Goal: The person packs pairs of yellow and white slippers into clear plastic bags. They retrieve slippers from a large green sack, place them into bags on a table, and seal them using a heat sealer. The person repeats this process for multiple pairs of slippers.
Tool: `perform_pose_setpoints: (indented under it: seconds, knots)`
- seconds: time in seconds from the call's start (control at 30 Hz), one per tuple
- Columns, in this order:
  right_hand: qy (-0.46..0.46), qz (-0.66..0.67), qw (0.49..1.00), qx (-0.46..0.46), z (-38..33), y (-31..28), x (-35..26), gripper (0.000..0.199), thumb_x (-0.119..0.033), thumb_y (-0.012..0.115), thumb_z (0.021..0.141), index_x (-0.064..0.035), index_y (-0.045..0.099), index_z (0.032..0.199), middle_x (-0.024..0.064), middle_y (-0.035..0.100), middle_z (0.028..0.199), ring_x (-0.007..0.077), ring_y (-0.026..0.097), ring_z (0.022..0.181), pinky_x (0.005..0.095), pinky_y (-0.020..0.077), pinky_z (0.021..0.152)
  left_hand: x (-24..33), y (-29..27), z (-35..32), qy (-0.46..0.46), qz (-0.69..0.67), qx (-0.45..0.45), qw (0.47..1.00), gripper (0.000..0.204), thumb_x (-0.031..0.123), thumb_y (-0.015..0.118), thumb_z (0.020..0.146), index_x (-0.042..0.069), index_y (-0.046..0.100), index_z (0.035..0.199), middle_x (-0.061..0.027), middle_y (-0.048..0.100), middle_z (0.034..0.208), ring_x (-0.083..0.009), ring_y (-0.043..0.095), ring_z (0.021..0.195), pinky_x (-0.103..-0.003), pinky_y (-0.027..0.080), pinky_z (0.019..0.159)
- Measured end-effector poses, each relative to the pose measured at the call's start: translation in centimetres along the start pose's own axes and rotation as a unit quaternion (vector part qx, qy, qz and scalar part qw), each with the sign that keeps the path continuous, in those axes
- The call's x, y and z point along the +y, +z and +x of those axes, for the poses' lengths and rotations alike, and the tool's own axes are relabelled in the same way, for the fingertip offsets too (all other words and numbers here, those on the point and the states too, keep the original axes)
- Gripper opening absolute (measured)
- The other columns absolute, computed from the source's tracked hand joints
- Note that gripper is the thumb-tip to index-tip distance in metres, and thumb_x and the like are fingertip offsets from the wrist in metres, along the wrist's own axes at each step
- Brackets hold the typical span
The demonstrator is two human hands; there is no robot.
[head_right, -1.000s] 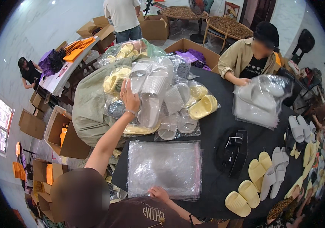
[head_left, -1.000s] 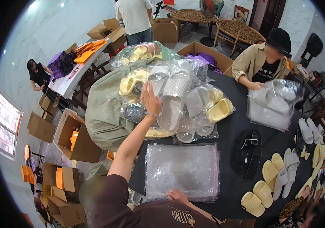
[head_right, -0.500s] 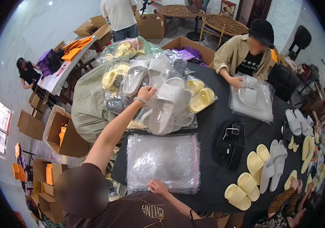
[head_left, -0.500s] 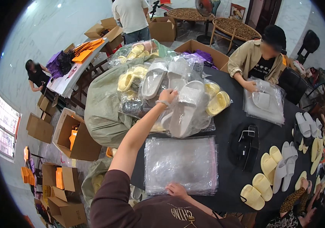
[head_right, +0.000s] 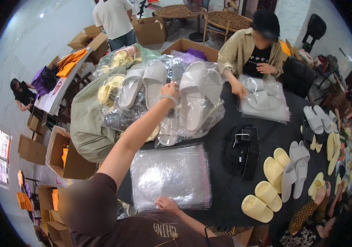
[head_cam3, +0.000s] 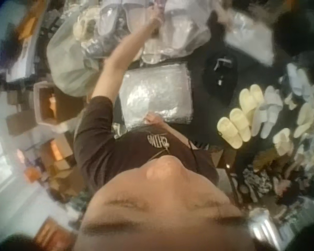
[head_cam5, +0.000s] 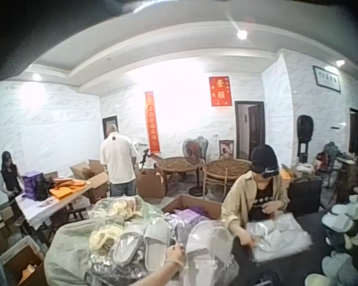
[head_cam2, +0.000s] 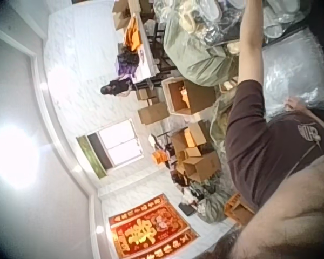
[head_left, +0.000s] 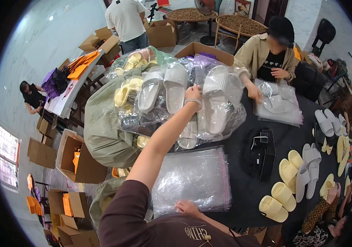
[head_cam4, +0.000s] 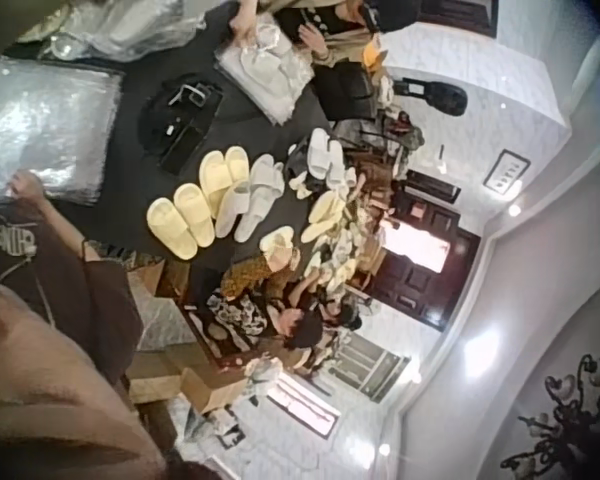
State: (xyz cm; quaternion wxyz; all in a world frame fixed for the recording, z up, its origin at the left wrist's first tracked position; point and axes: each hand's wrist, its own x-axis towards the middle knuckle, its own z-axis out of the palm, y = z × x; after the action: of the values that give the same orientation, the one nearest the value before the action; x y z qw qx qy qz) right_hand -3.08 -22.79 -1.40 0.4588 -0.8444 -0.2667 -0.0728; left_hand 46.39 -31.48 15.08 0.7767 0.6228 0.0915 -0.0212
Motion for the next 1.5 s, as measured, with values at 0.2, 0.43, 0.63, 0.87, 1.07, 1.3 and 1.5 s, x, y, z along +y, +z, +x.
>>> perform_pose_setpoints:
  seconds: [0.2, 0.43, 0.63, 0.87, 1.07, 1.3, 1.5]
  knots:
    - [0.026, 0.014, 0.999, -0.017, -0.3, -0.1, 0.4, 0.013, -0.014, 0.063, 0.076, -0.0139, 0.059, 0.088, 0.0011, 0.059, 0.085, 0.0215, 0.060, 0.078, 0.0344, 0.0488, 0.067, -6.8, -0.3, -0.4, 0.102, 0.237, -0.001, 0.966, 0.022, 0.016, 0.063, 0.080, 0.001, 0.062, 0.096, -0.0089, 0.065, 0.080, -0.0144, 0.062, 0.066, -0.027, 0.049, 0.058]
    - [0.025, -0.012, 0.999, -0.027, -0.3, 0.9, 0.5, 0.015, -0.015, 0.064, 0.074, -0.0163, 0.061, 0.089, -0.0001, 0.059, 0.082, 0.0202, 0.060, 0.073, 0.0328, 0.0483, 0.061, -3.6, -5.1, -5.5, 0.210, 0.267, -0.102, 0.935, 0.023, 0.012, 0.057, 0.083, 0.001, 0.061, 0.103, -0.0102, 0.068, 0.086, -0.0156, 0.065, 0.080, -0.027, 0.049, 0.072]
    - [0.072, -0.035, 0.995, -0.054, 0.2, 1.6, -0.3, 0.016, -0.017, 0.064, 0.073, -0.0160, 0.062, 0.090, 0.0030, 0.059, 0.085, 0.0238, 0.059, 0.077, 0.0358, 0.0477, 0.065, -2.6, -17.2, -22.4, 0.163, 0.122, -0.133, 0.970, 0.016, 0.003, 0.050, 0.090, 0.000, 0.060, 0.102, -0.0074, 0.065, 0.087, -0.0129, 0.063, 0.079, -0.025, 0.049, 0.072]
    - [0.058, -0.065, 0.994, -0.072, 1.9, 2.4, -2.9, 0.009, -0.006, 0.063, 0.077, -0.0073, 0.061, 0.085, 0.0080, 0.057, 0.082, 0.0259, 0.054, 0.069, 0.0354, 0.0437, 0.063, -9.0, -38.5, -41.9, 0.031, 0.117, 0.235, 0.965, 0.016, 0.001, 0.049, 0.090, -0.001, 0.059, 0.101, -0.0087, 0.064, 0.090, -0.0148, 0.064, 0.078, -0.025, 0.050, 0.070]
    - [0.023, -0.086, 0.993, -0.076, 1.5, 3.9, -3.0, 0.011, -0.002, 0.059, 0.079, -0.0052, 0.061, 0.089, 0.0094, 0.056, 0.081, 0.0258, 0.054, 0.072, 0.0347, 0.0442, 0.063, -17.2, -54.8, -53.3, -0.052, 0.357, 0.422, 0.832, 0.022, -0.003, 0.049, 0.082, 0.002, 0.059, 0.101, -0.0146, 0.061, 0.096, -0.0273, 0.061, 0.090, -0.033, 0.048, 0.082]
    - [0.033, -0.114, 0.987, -0.109, 1.2, 5.0, -3.3, 0.011, -0.003, 0.054, 0.082, -0.0022, 0.058, 0.092, 0.0126, 0.053, 0.083, 0.0273, 0.051, 0.073, 0.0351, 0.0419, 0.062, -29.4, -72.6, -61.9, -0.351, 0.716, 0.187, 0.574, 0.050, 0.010, 0.050, 0.082, 0.014, 0.041, 0.132, -0.0092, 0.031, 0.144, -0.0263, 0.023, 0.136, -0.043, 0.026, 0.106]
    - [0.010, -0.142, 0.984, -0.110, 1.6, 6.1, -3.7, 0.010, -0.006, 0.049, 0.085, -0.0013, 0.054, 0.092, 0.0112, 0.046, 0.083, 0.0242, 0.044, 0.069, 0.0328, 0.0365, 0.059, -30.4, -81.9, -63.0, -0.350, 0.824, -0.199, 0.398, 0.056, 0.023, 0.041, 0.090, 0.017, 0.023, 0.143, -0.0041, 0.018, 0.151, -0.0238, 0.013, 0.139, -0.043, 0.010, 0.111]
